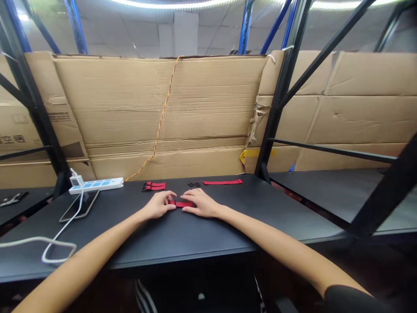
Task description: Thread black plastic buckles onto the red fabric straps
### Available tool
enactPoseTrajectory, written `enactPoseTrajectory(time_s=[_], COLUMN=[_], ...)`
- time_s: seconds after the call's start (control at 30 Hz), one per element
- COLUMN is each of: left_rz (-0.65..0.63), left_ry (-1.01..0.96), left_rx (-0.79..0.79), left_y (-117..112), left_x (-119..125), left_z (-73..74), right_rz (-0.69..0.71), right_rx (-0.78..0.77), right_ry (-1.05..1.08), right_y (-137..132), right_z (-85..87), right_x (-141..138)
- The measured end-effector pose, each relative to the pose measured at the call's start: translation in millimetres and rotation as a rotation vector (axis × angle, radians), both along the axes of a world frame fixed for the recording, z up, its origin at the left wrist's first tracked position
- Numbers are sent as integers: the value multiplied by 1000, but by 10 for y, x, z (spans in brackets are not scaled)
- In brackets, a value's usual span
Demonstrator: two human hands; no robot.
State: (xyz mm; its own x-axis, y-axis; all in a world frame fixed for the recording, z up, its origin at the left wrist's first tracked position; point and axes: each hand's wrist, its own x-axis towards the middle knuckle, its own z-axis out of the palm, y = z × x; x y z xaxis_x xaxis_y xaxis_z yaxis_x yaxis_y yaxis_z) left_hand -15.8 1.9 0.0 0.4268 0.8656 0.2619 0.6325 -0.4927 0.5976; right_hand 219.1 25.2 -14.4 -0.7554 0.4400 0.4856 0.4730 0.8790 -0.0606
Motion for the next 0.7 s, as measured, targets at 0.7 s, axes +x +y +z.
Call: enactPoseTrajectory(time_s=[0.7], left_rz=[-234], left_ry=[-192], left_rx=[-187], left_y=[-219], left_x=[220], left_z=[107], right_rz=[173], right_rx=[-41], right_ry=[56], right_y=[-43], right_z=[-28], right_x=[-49])
